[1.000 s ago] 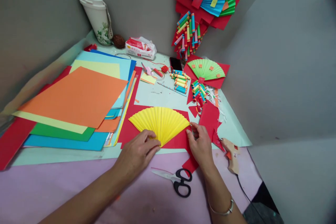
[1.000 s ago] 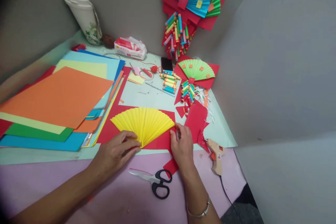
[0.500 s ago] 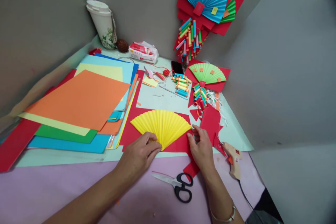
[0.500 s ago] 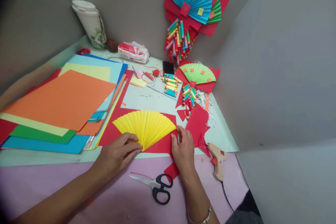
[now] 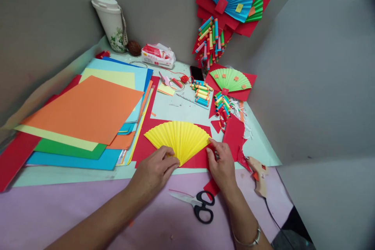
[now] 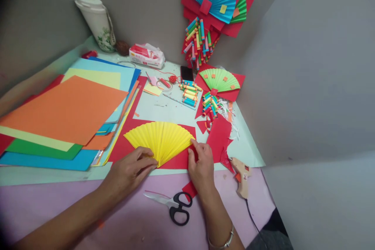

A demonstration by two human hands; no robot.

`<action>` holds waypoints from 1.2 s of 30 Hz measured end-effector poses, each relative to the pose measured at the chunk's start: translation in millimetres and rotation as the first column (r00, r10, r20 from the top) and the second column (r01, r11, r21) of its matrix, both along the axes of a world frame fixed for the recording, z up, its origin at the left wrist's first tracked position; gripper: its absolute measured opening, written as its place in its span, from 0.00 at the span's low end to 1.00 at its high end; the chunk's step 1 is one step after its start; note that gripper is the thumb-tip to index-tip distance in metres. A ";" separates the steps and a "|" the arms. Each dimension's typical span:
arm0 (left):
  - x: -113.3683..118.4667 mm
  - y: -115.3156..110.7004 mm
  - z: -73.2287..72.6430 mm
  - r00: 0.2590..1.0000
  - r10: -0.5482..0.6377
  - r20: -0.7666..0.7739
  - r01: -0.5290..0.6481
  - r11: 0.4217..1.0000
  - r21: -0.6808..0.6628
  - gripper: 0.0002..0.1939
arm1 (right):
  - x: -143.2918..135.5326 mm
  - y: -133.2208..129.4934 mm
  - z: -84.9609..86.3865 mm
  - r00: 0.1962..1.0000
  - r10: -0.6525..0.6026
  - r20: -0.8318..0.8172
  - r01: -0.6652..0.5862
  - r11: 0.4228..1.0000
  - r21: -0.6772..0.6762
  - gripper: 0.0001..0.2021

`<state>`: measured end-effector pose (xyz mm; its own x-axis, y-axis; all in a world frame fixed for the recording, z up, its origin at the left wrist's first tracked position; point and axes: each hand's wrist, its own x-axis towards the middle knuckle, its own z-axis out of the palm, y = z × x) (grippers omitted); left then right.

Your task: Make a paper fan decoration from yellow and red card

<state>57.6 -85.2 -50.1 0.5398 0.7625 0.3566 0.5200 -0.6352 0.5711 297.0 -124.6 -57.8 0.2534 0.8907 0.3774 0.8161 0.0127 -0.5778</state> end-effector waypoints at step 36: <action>-5.1 -2.7 11.1 0.994 -0.020 0.106 0.008 0.994 0.110 0.10 | -1.9 -1.1 4.0 0.993 -0.042 0.111 0.029 0.993 0.115 0.14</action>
<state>52.5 -87.9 -38.9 0.5044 0.7084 0.4937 0.4507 -0.7037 0.5493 295.1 -125.7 -53.8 0.2341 0.8320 0.5029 0.8773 0.0421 -0.4781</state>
